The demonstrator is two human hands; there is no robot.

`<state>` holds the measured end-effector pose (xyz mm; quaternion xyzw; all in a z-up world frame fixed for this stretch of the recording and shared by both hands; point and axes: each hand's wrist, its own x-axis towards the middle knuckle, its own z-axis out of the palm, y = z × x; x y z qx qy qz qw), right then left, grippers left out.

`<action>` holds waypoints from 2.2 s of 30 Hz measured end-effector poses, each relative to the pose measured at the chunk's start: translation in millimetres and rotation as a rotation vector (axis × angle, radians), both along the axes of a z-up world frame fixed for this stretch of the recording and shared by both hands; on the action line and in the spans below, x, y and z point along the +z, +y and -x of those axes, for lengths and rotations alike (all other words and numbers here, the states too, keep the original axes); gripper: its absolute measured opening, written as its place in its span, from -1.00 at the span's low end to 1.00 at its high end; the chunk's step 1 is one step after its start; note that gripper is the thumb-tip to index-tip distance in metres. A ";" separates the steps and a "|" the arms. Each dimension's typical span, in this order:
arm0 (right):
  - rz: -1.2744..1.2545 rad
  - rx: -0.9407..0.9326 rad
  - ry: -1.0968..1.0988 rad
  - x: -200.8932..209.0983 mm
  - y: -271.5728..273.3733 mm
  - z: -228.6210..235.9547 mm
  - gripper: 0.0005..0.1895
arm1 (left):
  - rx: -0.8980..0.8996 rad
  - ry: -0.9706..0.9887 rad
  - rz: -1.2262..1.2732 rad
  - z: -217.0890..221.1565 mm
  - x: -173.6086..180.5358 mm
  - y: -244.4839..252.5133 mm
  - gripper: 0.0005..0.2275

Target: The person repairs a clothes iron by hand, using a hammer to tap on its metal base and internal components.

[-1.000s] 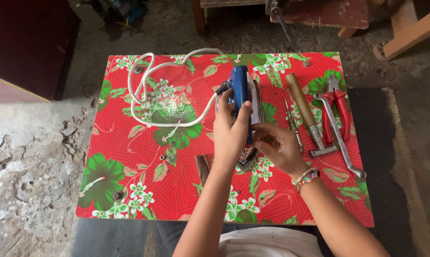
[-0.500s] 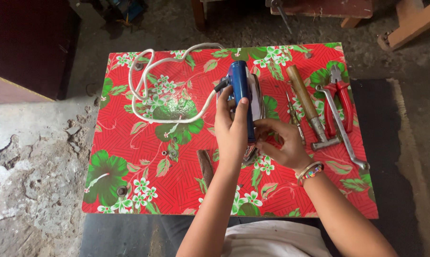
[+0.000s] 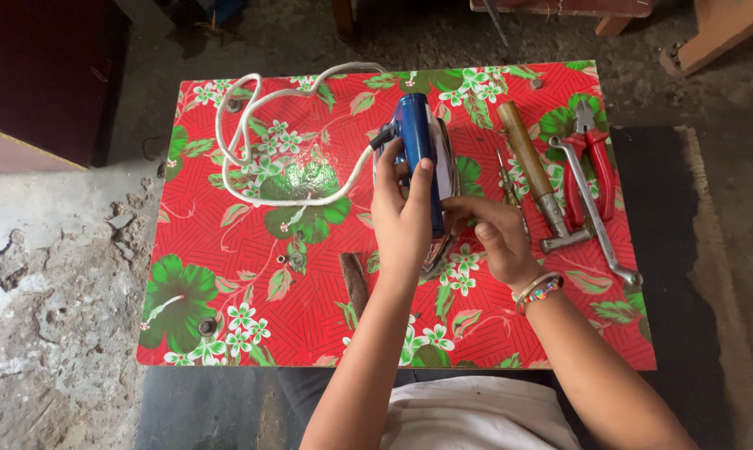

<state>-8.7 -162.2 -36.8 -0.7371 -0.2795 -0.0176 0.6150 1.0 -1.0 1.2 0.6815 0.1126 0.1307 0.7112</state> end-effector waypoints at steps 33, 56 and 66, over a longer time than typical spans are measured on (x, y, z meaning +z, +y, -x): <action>0.146 -0.285 0.177 23.8 16.7 -5.9 -0.74 | -0.118 -0.214 -0.759 8.8 3.1 40.8 -0.77; 0.114 -0.269 0.158 21.1 18.4 -10.8 -0.75 | 0.015 -0.043 -0.711 -23.3 -2.7 31.6 -0.85; 0.153 -0.270 0.210 20.2 15.9 -9.6 -0.74 | -0.080 -0.206 -0.704 -18.4 -7.5 41.6 -0.82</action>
